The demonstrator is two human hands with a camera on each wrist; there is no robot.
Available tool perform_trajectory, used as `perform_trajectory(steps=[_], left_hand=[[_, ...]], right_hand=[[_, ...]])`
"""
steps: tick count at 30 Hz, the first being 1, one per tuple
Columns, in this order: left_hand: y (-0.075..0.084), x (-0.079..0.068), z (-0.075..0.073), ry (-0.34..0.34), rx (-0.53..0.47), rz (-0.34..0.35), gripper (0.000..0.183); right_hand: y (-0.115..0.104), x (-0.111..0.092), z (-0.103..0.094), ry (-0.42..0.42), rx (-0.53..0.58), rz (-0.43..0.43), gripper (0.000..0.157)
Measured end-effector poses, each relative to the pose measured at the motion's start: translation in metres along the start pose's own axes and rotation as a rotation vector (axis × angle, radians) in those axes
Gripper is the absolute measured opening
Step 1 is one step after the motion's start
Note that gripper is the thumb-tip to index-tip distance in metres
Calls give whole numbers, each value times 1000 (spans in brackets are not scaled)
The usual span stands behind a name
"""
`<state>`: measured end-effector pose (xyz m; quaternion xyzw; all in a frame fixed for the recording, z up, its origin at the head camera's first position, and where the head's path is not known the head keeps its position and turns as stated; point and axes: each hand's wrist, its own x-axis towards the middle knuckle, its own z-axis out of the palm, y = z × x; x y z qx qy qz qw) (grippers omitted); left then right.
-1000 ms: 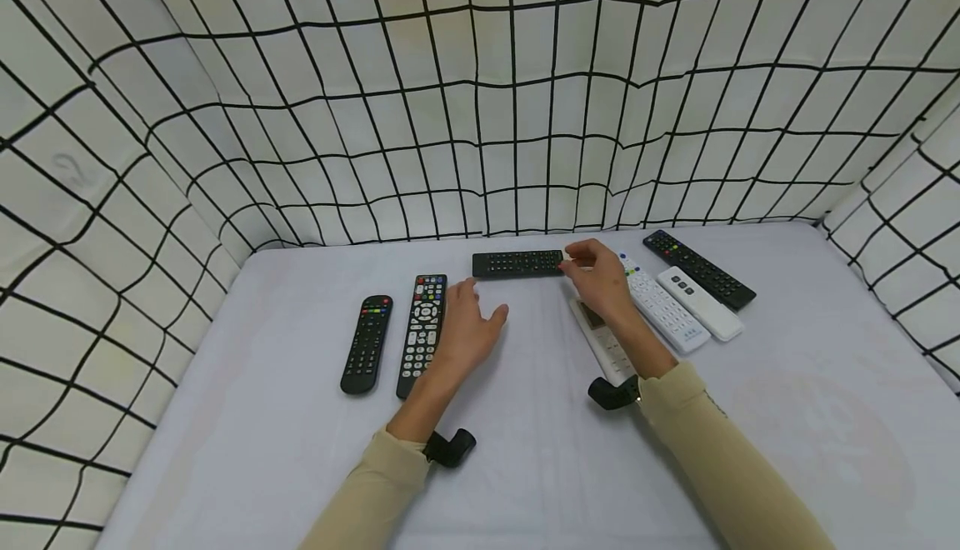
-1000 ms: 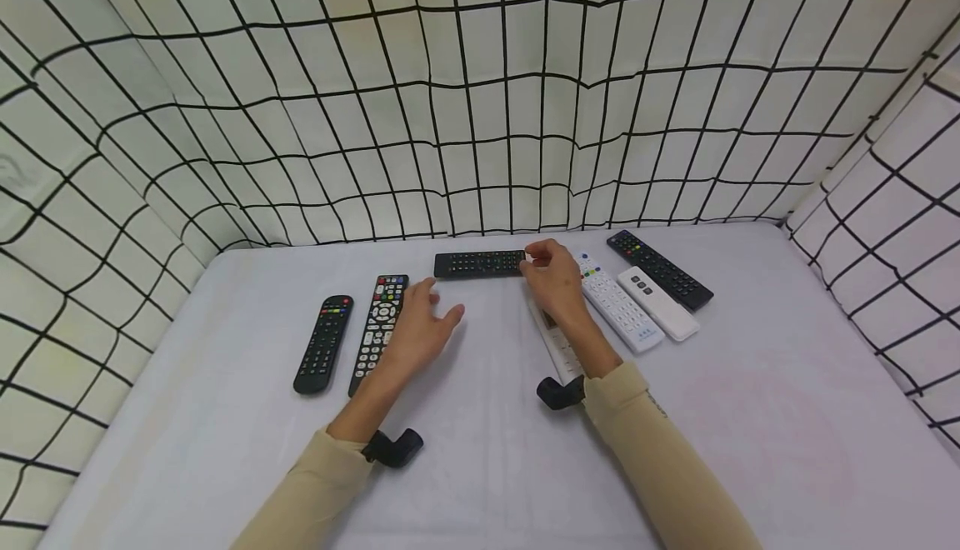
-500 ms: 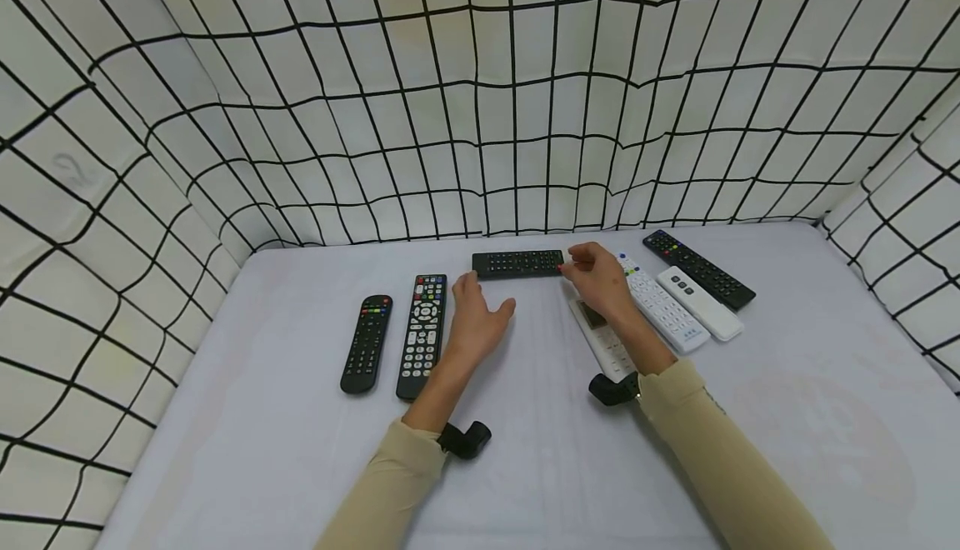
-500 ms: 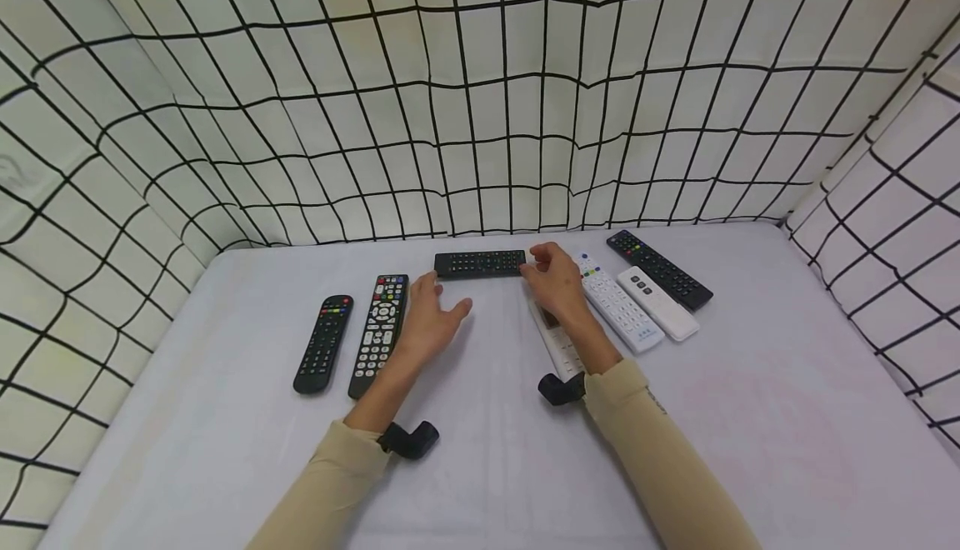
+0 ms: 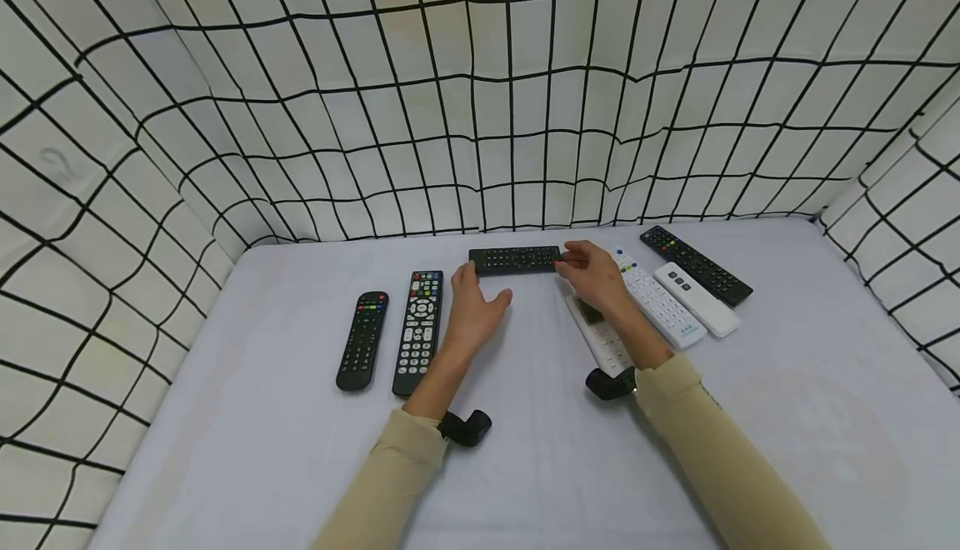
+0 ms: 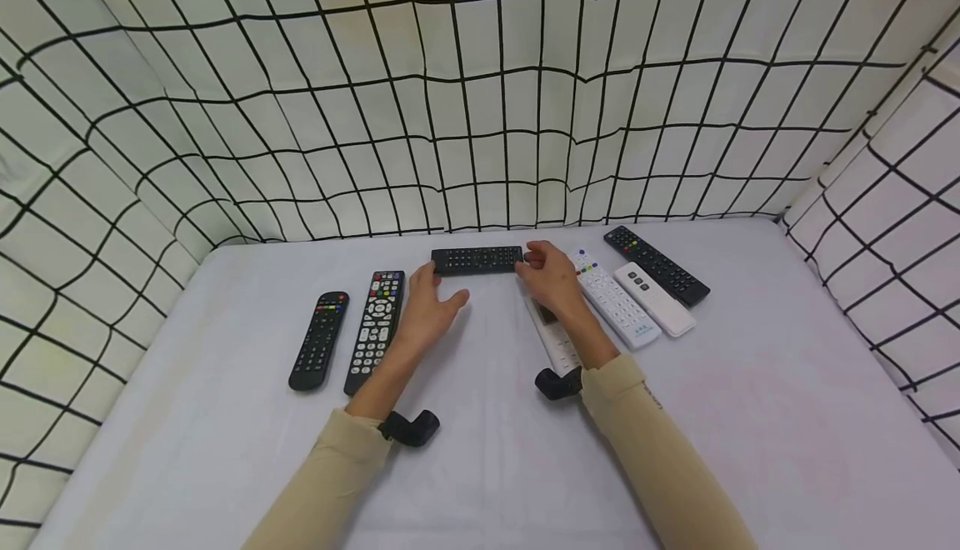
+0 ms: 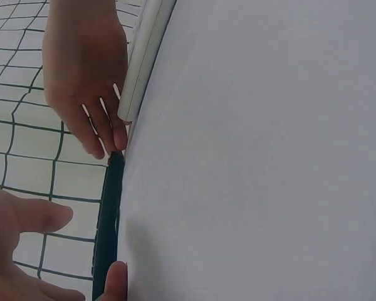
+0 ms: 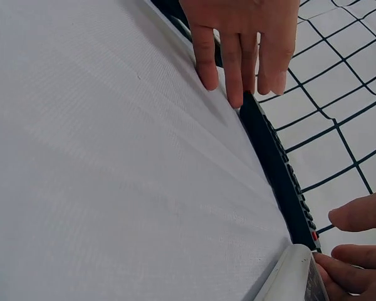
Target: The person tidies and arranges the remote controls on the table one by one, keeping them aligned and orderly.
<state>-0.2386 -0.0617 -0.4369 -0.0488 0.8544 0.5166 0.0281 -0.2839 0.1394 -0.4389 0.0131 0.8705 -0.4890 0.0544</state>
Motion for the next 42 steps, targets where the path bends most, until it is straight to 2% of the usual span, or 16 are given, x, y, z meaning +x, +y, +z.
perform_trajectory(steps=[9, 14, 19, 26, 36, 42], left_hand=[[2, 5, 0, 34, -18, -27, 79], [3, 5, 0, 60, -16, -25, 69], [3, 5, -1, 70, -8, -57, 61], [0, 4, -2, 81, -74, -74, 61], [-2, -1, -1, 119, -130, -103, 48], [1, -7, -5, 98, -243, -86, 41]], right_hand=[[-1, 2, -2, -23, -19, 6, 54], [-2, 3, -4, -25, -7, 22, 54], [-3, 5, -4, -20, -4, 31, 54], [-2, 4, -2, 8, 18, 35, 54], [4, 4, -4, 30, 17, -22, 53], [3, 4, -4, 42, 45, -34, 51]])
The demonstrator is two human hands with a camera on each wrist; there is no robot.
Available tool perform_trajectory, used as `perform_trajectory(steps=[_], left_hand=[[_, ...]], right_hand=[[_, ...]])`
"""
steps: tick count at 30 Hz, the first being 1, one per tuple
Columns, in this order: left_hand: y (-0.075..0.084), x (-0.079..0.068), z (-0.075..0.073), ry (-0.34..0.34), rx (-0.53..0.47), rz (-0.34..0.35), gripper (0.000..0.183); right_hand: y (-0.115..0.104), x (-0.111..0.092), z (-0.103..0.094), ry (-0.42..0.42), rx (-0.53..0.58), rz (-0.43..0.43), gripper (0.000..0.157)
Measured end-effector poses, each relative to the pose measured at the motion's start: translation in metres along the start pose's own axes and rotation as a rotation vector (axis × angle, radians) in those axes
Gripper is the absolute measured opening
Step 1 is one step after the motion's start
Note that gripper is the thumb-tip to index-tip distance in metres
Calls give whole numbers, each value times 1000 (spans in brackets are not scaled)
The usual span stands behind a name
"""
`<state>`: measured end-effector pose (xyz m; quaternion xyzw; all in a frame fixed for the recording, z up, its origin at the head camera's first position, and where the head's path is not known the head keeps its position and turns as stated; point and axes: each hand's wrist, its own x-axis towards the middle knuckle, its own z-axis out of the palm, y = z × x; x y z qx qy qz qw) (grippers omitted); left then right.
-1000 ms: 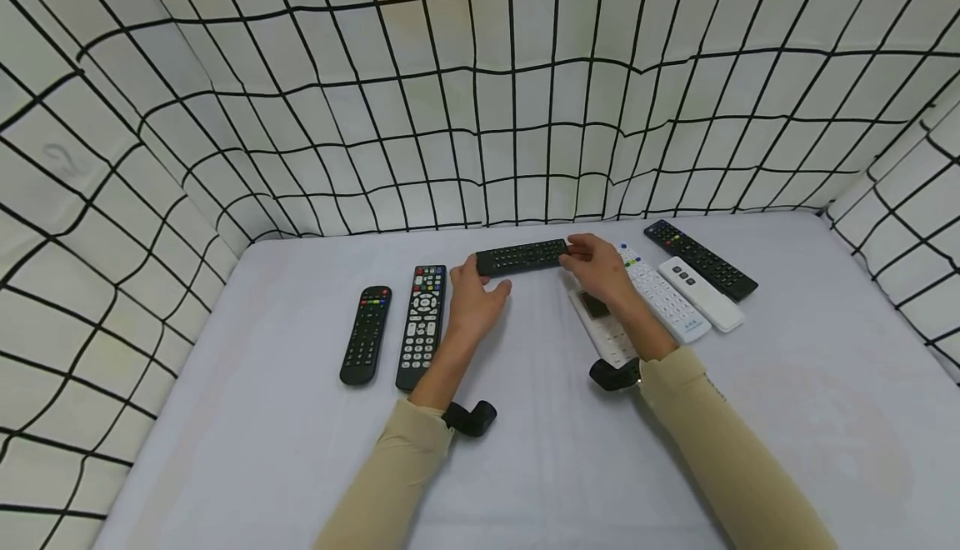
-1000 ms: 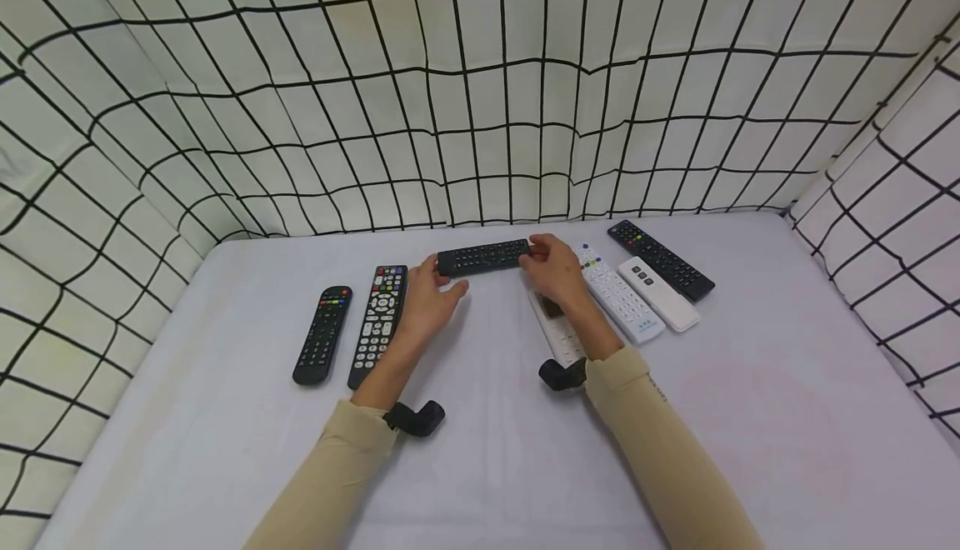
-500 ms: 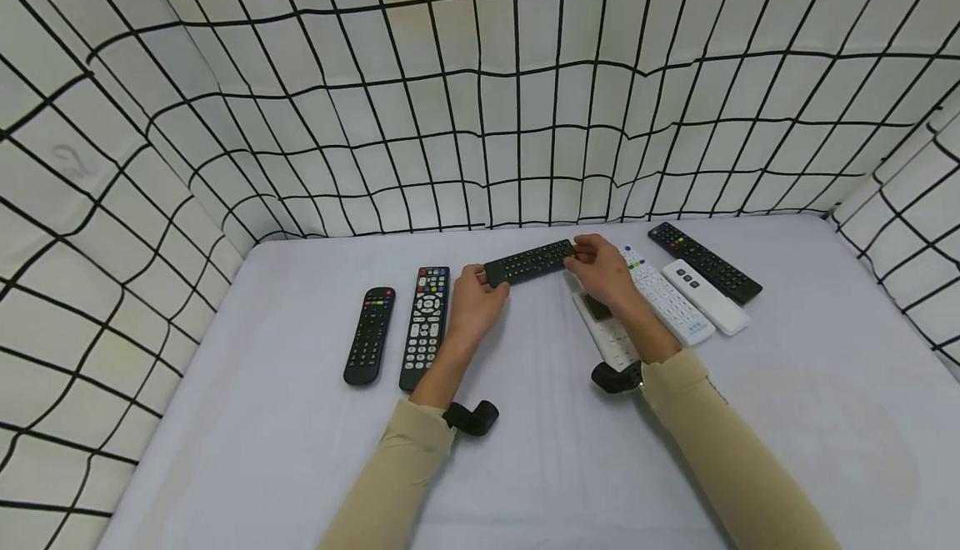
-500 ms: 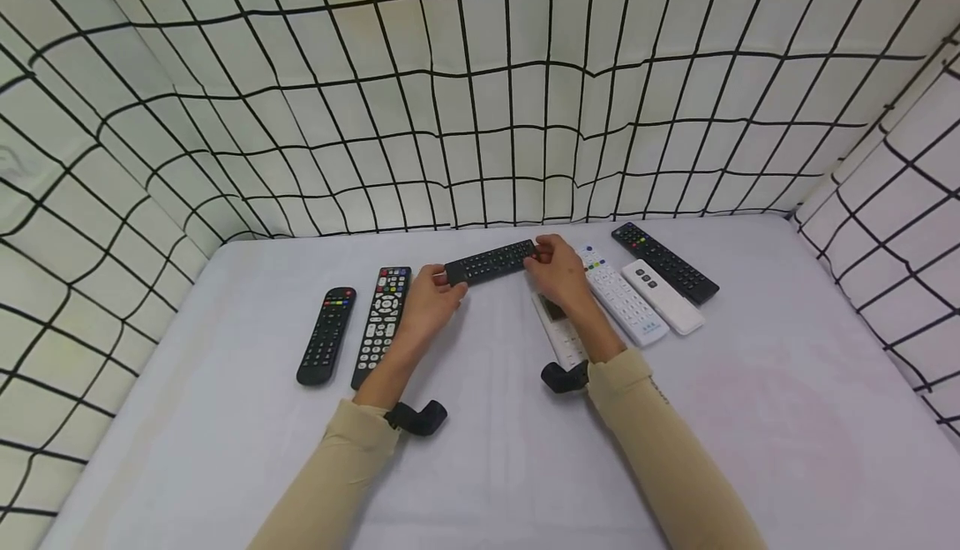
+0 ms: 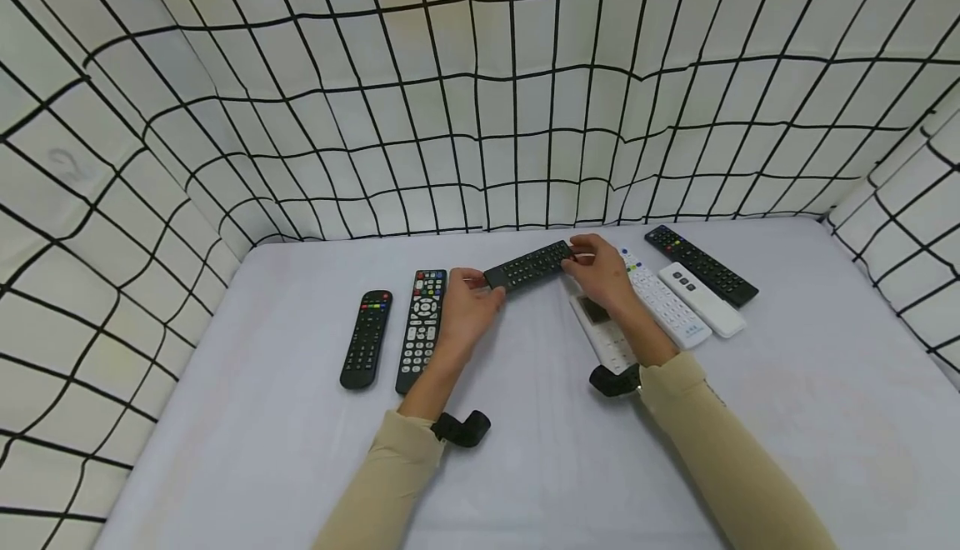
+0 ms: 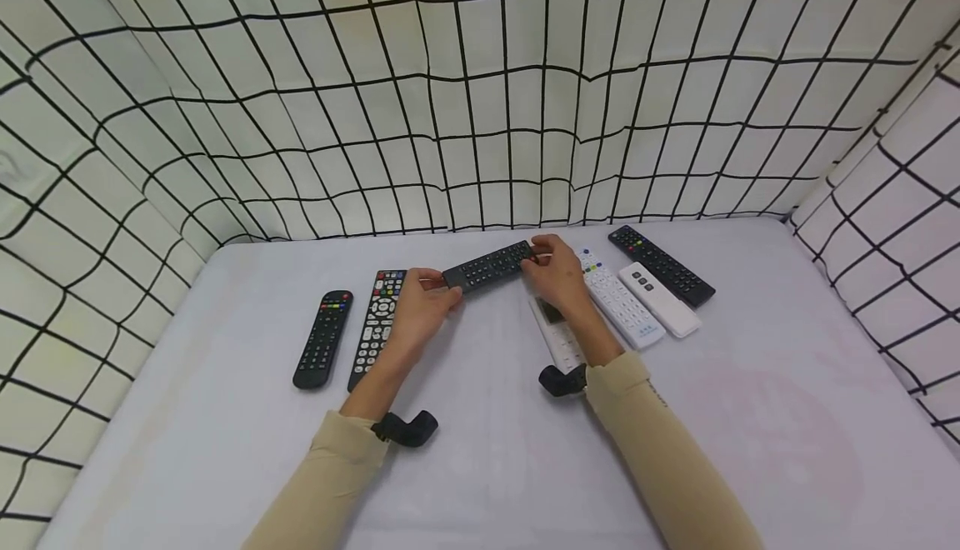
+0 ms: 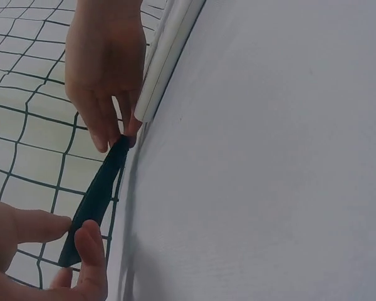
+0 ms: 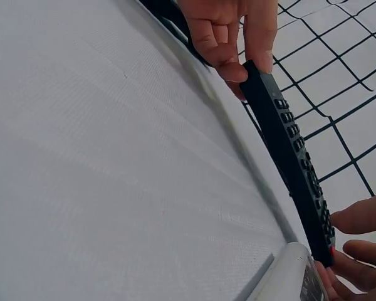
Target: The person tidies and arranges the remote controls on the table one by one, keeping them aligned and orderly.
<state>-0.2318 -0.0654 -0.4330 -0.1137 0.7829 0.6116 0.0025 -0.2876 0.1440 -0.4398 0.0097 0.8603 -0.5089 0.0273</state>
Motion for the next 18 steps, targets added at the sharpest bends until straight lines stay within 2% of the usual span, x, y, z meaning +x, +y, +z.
perform_trajectory(steps=[5, 12, 18], left_hand=[[-1, -3, -5, -74, -76, -31, 38], [-6, -13, -6, -149, -69, -27, 47], [-9, -19, -4, -195, -73, -3, 48]], right_hand=[[-2, 0, 0, 28, 27, -24, 48], [-4, 0, 1, 32, 86, -70, 47], [-7, -1, 3, 13, 201, -50, 49]])
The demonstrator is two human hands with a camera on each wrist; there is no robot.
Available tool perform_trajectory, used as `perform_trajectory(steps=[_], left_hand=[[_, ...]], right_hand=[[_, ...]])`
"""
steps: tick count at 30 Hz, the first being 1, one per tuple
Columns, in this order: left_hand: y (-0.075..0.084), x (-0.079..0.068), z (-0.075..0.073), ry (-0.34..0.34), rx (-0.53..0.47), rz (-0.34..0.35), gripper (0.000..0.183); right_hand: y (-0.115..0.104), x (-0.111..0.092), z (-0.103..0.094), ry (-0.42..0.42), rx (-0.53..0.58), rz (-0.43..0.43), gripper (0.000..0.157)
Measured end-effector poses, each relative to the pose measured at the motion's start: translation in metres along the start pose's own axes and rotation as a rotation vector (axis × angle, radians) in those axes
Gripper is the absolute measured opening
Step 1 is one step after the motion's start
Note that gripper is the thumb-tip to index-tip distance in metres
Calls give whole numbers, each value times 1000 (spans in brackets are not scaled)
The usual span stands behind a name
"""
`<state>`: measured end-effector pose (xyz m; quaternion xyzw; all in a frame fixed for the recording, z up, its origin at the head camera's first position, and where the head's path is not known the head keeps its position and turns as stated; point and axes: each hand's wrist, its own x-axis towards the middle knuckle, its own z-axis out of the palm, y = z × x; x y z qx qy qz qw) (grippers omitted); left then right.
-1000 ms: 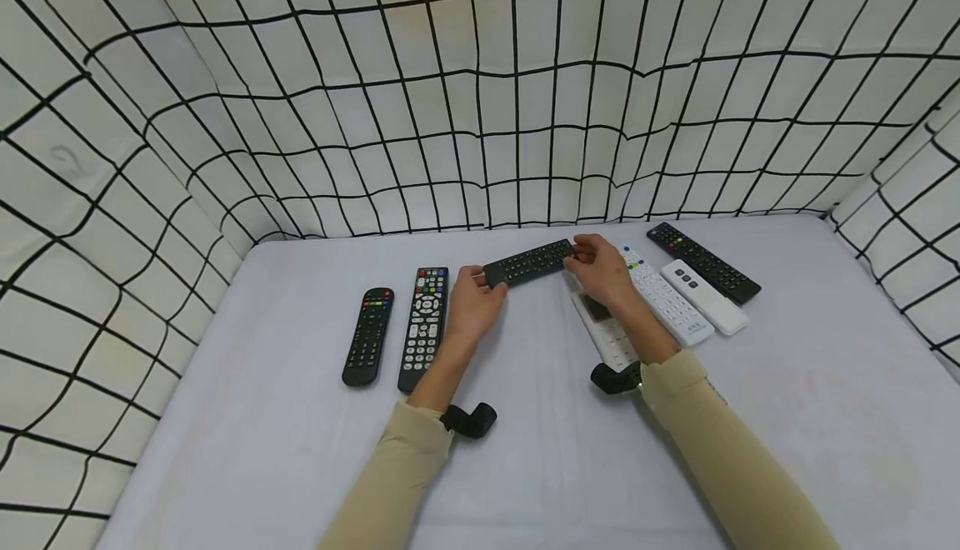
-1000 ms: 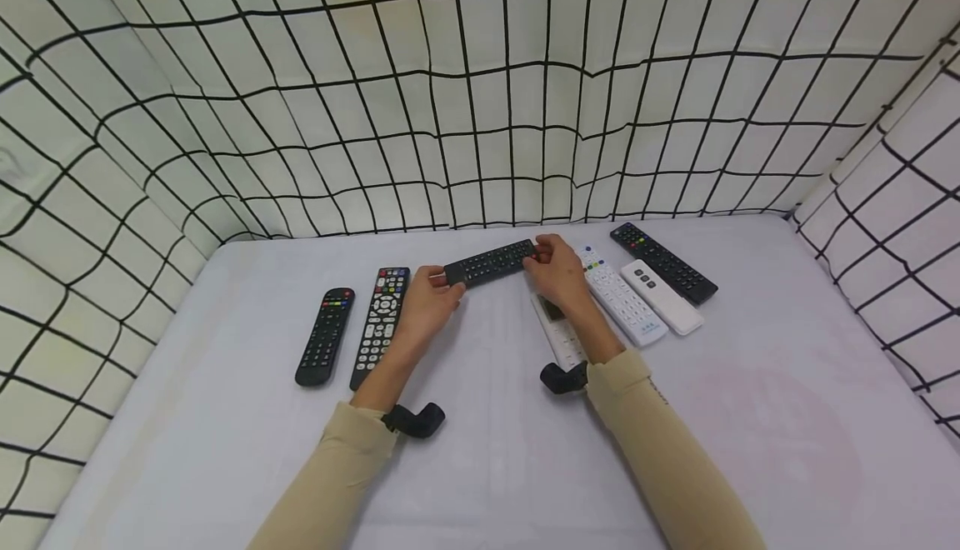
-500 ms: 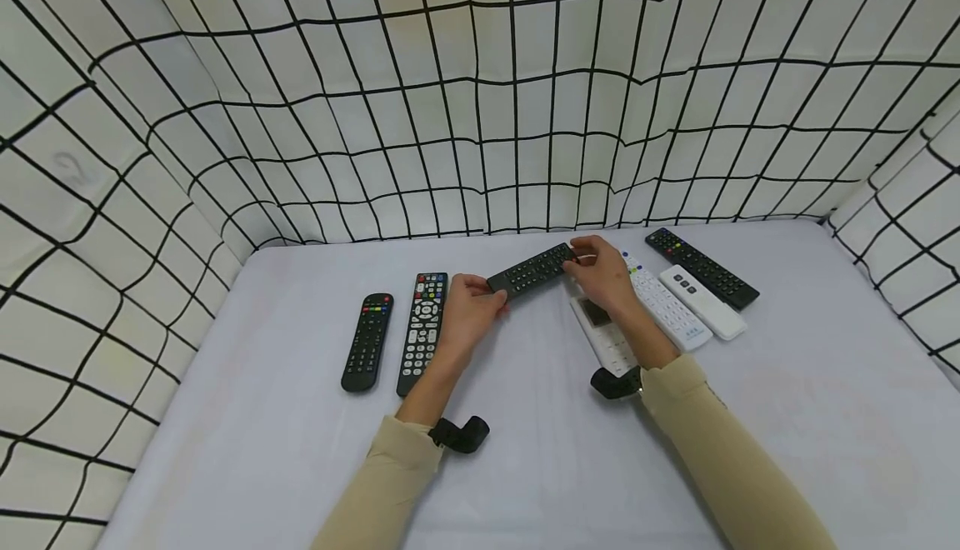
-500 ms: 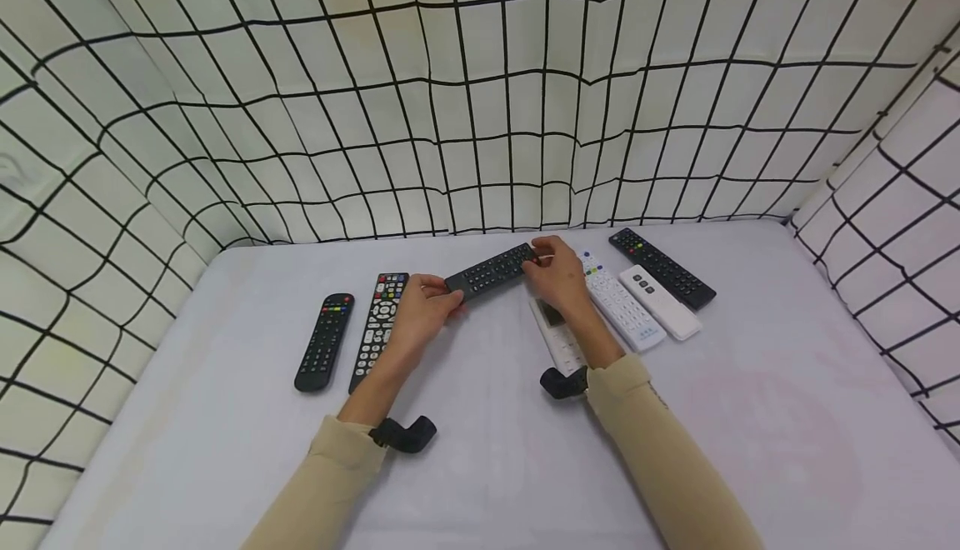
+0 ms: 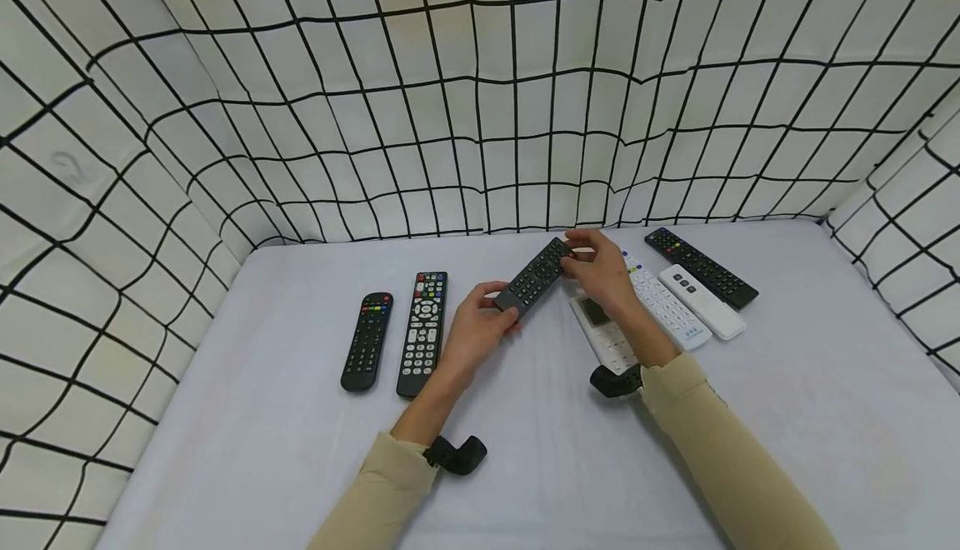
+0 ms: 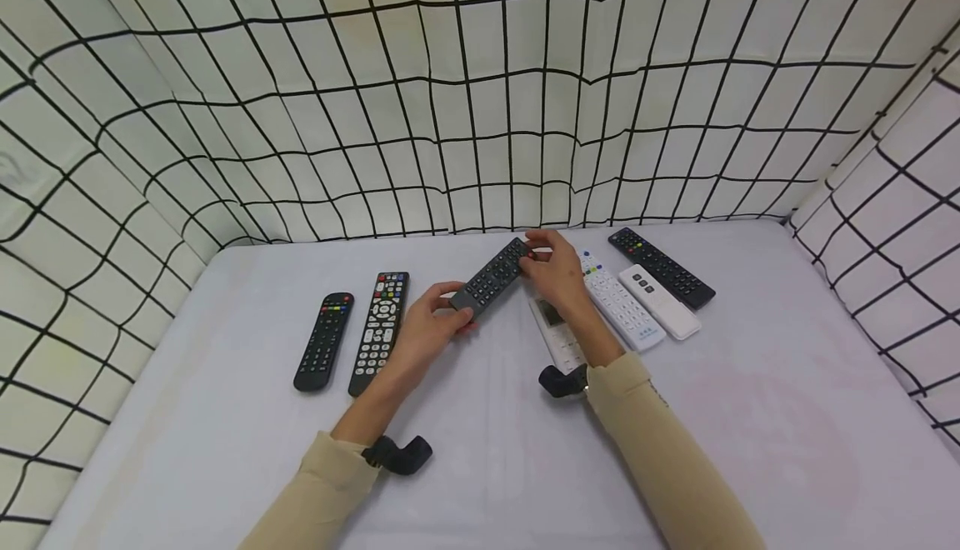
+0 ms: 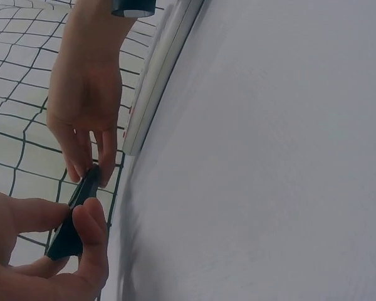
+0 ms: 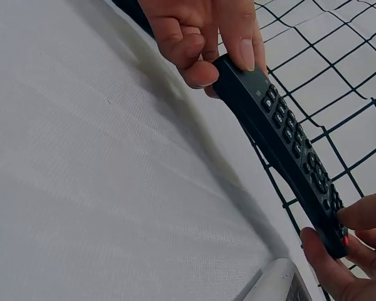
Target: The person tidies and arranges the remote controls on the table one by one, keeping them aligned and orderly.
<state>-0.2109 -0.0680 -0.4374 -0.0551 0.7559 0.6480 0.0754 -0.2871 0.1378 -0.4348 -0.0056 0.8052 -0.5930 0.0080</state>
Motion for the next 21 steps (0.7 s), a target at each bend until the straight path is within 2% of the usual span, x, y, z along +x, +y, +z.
perform_trajectory(steps=[11, 16, 21], left_hand=[[-4, -14, 0, -77, 0, -12, 51], [-6, -18, 3, -78, 37, 8, 53], [-9, -20, 4, -68, 81, 9, 54]], right_hand=[[-4, 0, 5, -34, 136, 88, 50], [-3, -2, 7, -50, 166, 141, 45], [-1, -5, 10, -76, 181, 146, 42]])
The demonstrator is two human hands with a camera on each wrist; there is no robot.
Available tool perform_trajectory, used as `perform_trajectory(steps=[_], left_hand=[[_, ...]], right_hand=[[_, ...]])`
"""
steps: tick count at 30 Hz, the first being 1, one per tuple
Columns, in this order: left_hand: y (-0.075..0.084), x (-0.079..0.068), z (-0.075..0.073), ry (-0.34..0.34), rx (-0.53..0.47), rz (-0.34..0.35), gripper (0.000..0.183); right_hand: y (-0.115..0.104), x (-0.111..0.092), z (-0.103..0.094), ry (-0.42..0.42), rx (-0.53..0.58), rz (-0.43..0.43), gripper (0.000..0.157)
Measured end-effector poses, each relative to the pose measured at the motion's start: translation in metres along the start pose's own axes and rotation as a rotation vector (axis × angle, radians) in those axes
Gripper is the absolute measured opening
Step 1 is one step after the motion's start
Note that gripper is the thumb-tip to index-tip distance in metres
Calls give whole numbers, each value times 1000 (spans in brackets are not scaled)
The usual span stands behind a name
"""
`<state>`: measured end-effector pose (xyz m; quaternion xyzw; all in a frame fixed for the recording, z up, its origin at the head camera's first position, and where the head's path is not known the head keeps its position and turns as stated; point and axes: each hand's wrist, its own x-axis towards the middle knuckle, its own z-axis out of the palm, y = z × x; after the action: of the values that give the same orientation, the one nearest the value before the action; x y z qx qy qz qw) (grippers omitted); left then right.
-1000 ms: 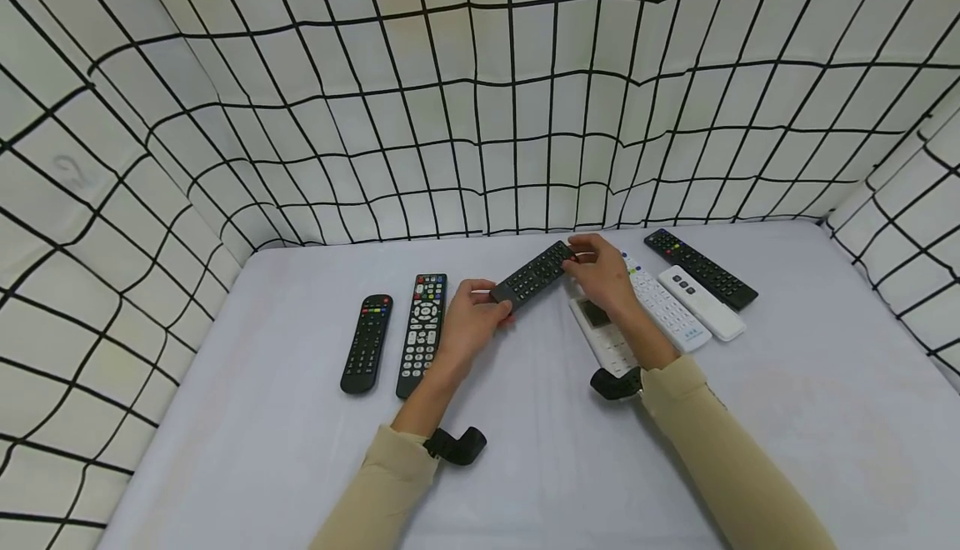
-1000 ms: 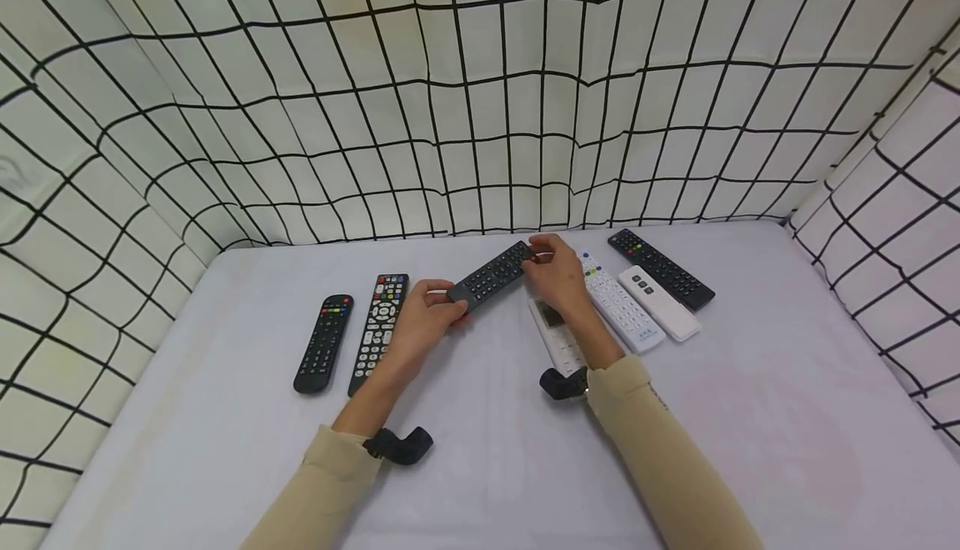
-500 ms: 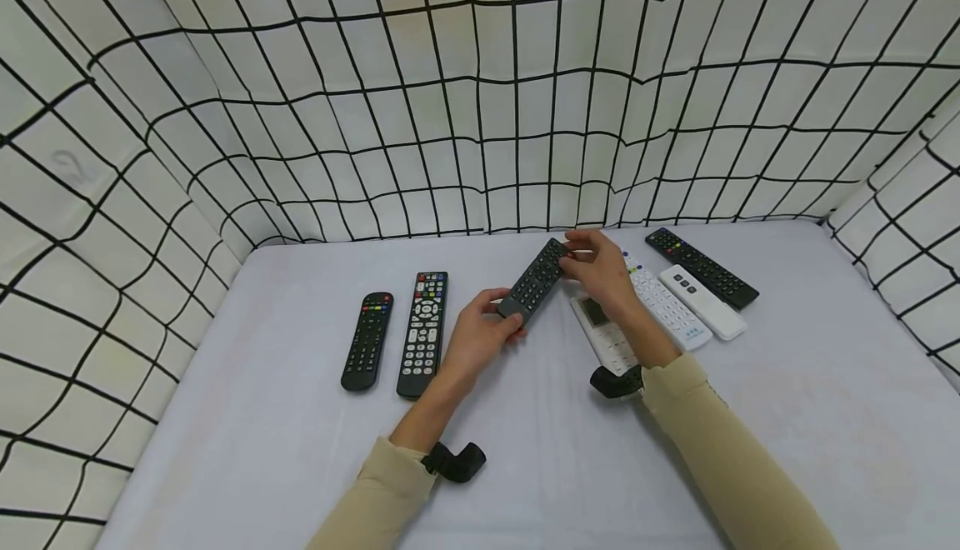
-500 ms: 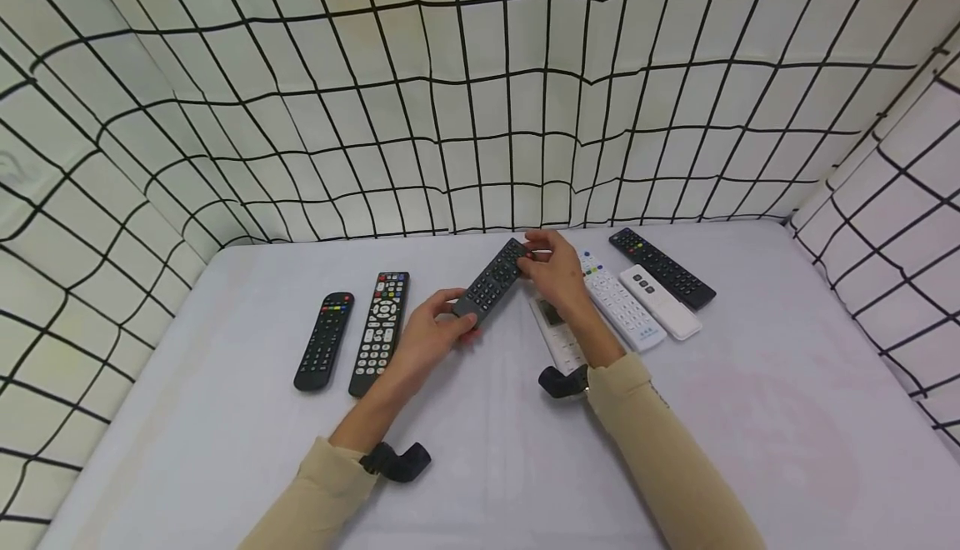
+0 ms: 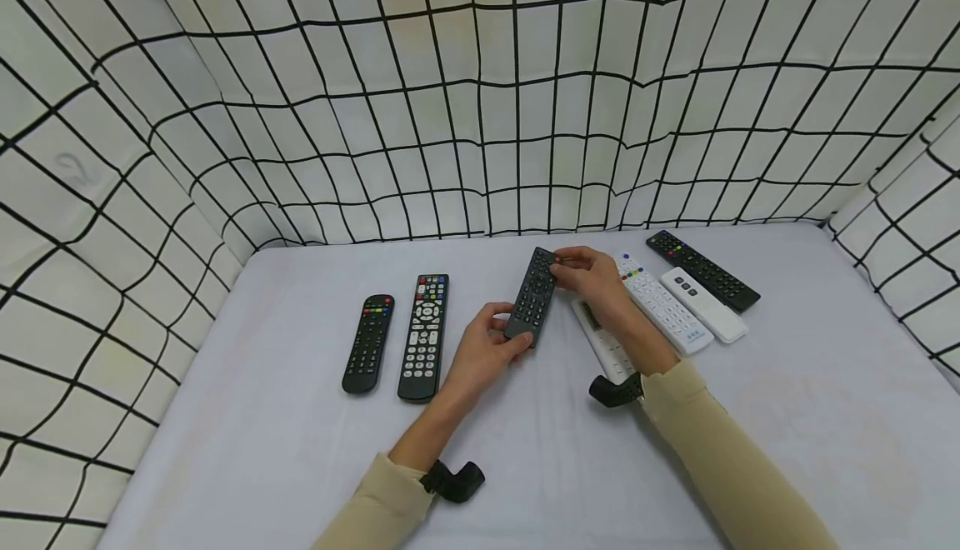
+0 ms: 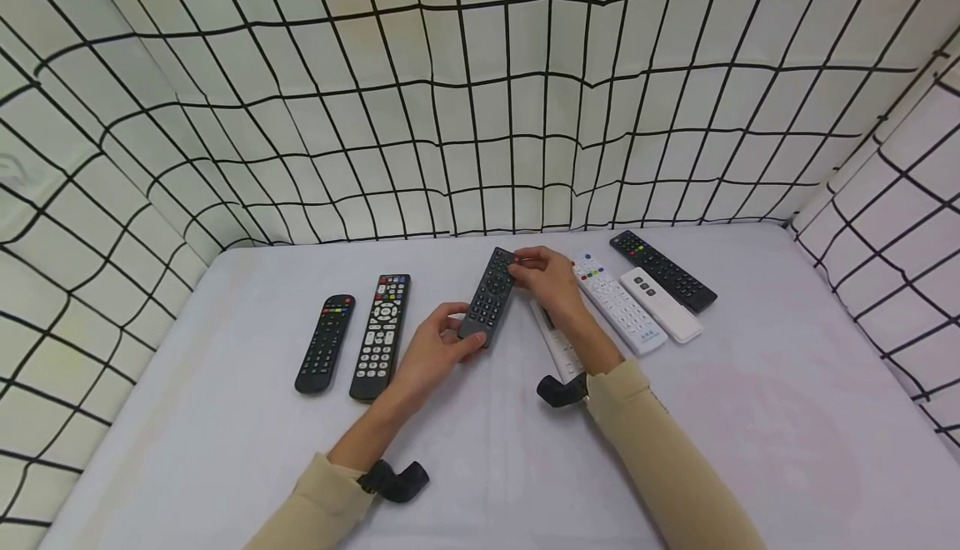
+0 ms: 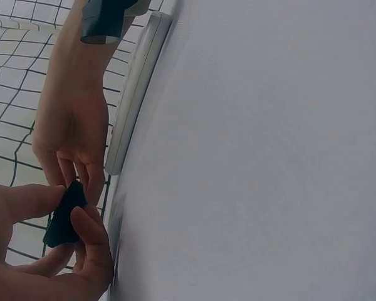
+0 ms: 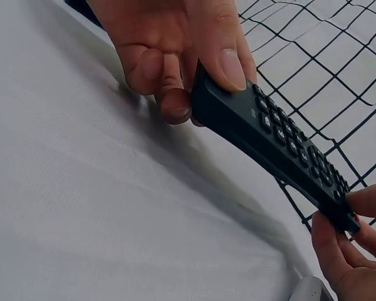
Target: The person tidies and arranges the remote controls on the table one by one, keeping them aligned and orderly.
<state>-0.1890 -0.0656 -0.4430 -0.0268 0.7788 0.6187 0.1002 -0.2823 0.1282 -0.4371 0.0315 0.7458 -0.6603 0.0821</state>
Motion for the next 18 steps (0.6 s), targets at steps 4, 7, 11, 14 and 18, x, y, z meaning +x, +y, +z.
perform_trajectory(steps=[4, 7, 11, 14, 18], left_hand=[[-1, -4, 0, -1, 16, -3, 55], [-1, -7, 1, -5, 21, -13, 55], [-2, -11, 1, -8, 27, -10, 56], [-3, -14, 2, -11, 47, 6, 58], [-5, -18, 3, -8, 90, 19, 61]], right_hand=[[1, -1, 1, -22, 10, -2, 41], [1, -2, 1, -43, 17, -11, 41], [-1, -3, 3, -68, -3, -33, 41], [-3, -5, 5, -81, -17, -40, 42], [-6, -8, 9, -94, -40, -38, 42]])
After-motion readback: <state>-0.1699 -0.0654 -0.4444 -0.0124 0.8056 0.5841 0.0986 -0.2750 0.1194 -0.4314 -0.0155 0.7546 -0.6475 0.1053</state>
